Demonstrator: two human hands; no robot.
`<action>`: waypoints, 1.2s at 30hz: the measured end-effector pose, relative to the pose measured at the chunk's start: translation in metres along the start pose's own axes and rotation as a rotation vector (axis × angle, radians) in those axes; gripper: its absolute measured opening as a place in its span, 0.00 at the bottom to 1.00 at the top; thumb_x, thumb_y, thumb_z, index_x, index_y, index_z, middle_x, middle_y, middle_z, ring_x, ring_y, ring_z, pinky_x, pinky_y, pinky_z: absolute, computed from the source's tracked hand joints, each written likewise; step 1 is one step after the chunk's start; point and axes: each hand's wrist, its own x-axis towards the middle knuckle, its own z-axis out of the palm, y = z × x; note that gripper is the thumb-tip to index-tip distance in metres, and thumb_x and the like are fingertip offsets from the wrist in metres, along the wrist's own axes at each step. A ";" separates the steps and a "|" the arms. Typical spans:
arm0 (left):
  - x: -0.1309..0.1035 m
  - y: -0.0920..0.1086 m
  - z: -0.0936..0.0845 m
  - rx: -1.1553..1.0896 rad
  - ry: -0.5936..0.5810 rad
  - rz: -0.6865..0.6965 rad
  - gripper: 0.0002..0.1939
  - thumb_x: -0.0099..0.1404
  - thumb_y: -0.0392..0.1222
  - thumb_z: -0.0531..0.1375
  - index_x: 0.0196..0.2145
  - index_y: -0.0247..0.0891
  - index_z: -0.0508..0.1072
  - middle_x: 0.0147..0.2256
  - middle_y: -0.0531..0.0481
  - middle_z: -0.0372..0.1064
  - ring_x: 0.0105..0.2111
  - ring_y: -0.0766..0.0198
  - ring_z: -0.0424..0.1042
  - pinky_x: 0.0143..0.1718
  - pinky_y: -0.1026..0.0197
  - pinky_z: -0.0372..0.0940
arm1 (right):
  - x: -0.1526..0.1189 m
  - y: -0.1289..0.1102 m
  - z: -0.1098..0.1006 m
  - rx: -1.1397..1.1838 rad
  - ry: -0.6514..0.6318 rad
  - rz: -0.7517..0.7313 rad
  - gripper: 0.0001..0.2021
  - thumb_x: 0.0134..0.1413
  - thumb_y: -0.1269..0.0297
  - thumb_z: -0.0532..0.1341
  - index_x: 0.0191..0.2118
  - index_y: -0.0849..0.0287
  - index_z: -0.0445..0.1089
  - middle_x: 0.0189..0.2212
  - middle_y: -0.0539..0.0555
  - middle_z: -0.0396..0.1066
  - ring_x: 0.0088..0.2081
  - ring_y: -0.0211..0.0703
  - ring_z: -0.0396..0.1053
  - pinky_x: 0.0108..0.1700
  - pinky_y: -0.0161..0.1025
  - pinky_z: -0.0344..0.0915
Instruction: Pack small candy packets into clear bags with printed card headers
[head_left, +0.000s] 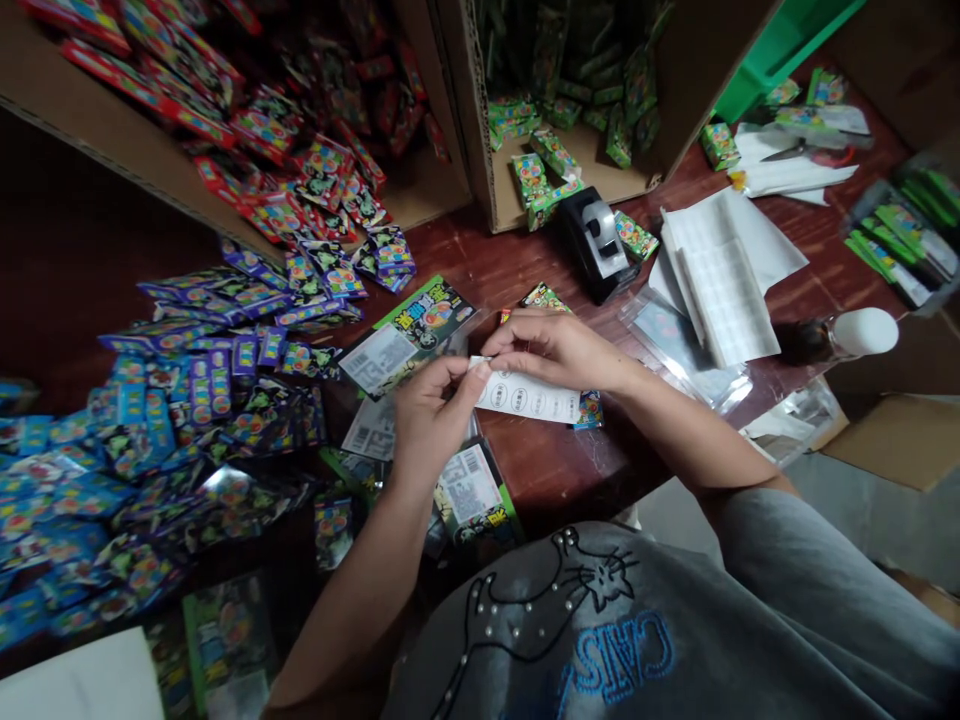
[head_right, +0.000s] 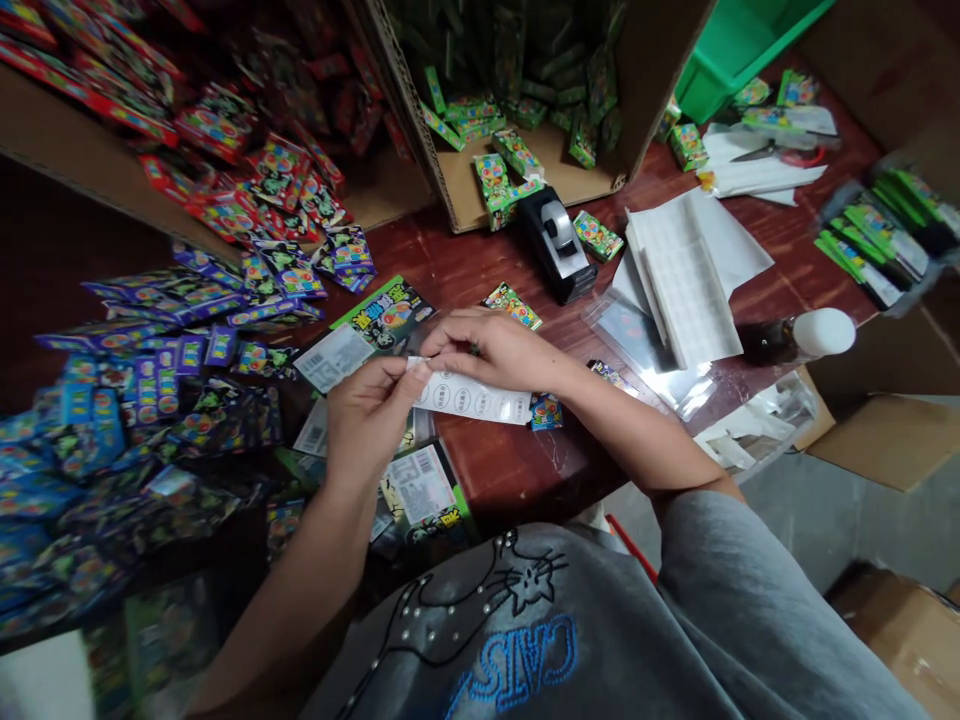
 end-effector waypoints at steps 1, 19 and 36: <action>-0.001 0.000 -0.001 0.010 0.000 -0.001 0.15 0.70 0.55 0.68 0.36 0.41 0.81 0.30 0.53 0.75 0.29 0.65 0.69 0.33 0.64 0.65 | 0.000 0.000 0.000 0.012 -0.001 0.005 0.16 0.76 0.52 0.62 0.45 0.60 0.76 0.37 0.52 0.78 0.40 0.39 0.72 0.47 0.39 0.65; -0.063 -0.009 -0.057 0.704 0.005 0.235 0.16 0.76 0.53 0.60 0.47 0.45 0.85 0.49 0.43 0.81 0.52 0.48 0.75 0.60 0.45 0.63 | -0.034 -0.028 -0.001 -0.099 0.231 -0.024 0.04 0.73 0.61 0.66 0.46 0.54 0.75 0.38 0.49 0.76 0.41 0.41 0.74 0.49 0.43 0.67; -0.115 0.007 -0.099 0.113 -0.173 -0.057 0.11 0.64 0.53 0.73 0.39 0.46 0.87 0.45 0.48 0.85 0.47 0.55 0.83 0.56 0.52 0.75 | -0.015 -0.063 0.062 0.408 -0.234 0.035 0.25 0.76 0.60 0.62 0.69 0.60 0.55 0.43 0.51 0.70 0.44 0.36 0.71 0.50 0.37 0.70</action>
